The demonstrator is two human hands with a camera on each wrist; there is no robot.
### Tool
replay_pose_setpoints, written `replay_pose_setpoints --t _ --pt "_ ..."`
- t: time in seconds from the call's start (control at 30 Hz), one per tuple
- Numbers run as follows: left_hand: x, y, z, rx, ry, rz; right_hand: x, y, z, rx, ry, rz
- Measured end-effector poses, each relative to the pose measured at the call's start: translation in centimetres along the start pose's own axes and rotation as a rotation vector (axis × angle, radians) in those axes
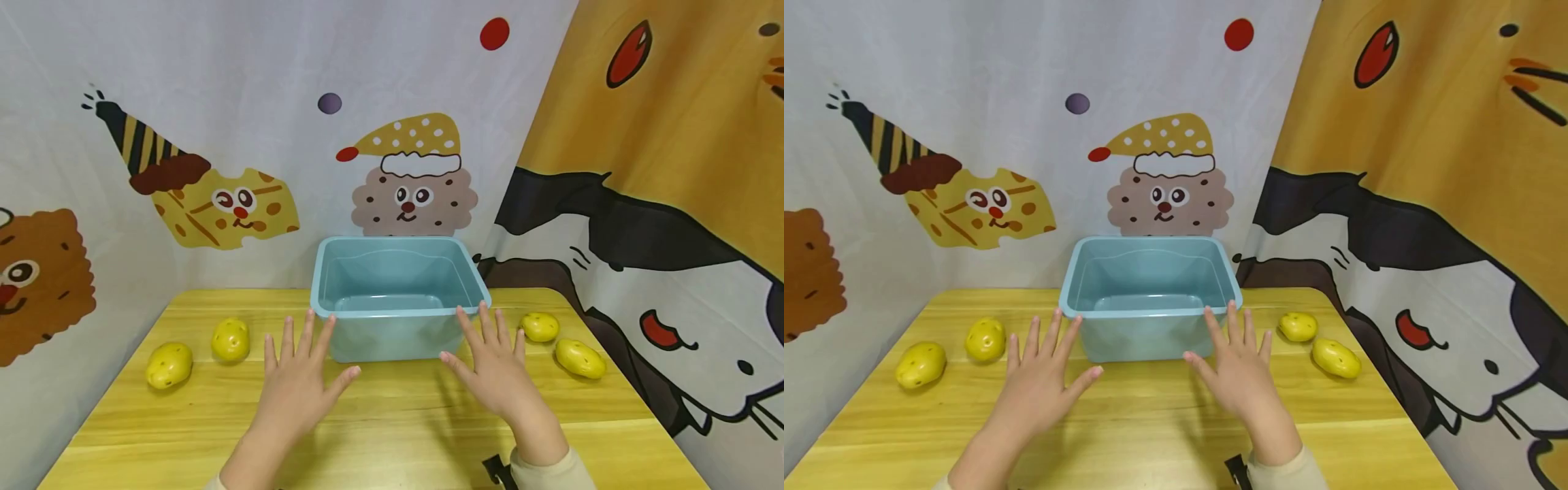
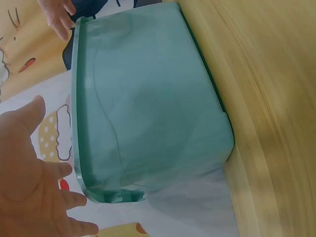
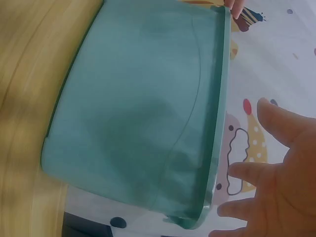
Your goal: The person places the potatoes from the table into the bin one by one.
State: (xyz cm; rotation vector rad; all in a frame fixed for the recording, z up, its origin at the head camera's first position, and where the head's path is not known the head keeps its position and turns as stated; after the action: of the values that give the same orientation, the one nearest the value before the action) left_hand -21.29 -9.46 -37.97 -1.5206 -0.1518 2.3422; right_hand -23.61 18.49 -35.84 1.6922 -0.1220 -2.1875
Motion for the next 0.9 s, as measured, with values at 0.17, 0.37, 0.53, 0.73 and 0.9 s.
replay_pose_setpoints --t 0.17,0.37,0.53,0.73,0.9 --pt "0.2 0.2 0.4 -0.014 0.010 -0.020 0.0 -0.5 0.5 0.012 -0.007 0.017" --pt "0.4 0.4 1.1 -0.021 0.013 -0.038 0.0 -0.9 1.0 0.020 -0.020 0.054" --pt "0.4 0.5 1.7 -0.026 0.011 -0.053 -0.1 -1.1 1.4 0.012 -0.043 0.069" --pt "0.5 0.7 2.3 -0.027 -0.003 -0.071 0.1 -1.6 2.0 0.013 -0.066 0.080" --pt "0.6 0.9 2.8 -0.032 -0.014 -0.083 0.2 -2.0 2.6 0.015 -0.100 0.088"
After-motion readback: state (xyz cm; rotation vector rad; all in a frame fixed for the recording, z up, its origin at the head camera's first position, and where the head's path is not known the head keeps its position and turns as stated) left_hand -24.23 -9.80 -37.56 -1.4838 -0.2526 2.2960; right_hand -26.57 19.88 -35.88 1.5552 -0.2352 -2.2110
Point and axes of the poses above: each hand's wrist, its own z-axis towards the middle knuckle, its own x-axis out of the palm, y = z × x, the point moved 8 cm from there along z, towards the middle knuckle, and after that the axes turned 8 degrees about -y, right-handed, at the moved point
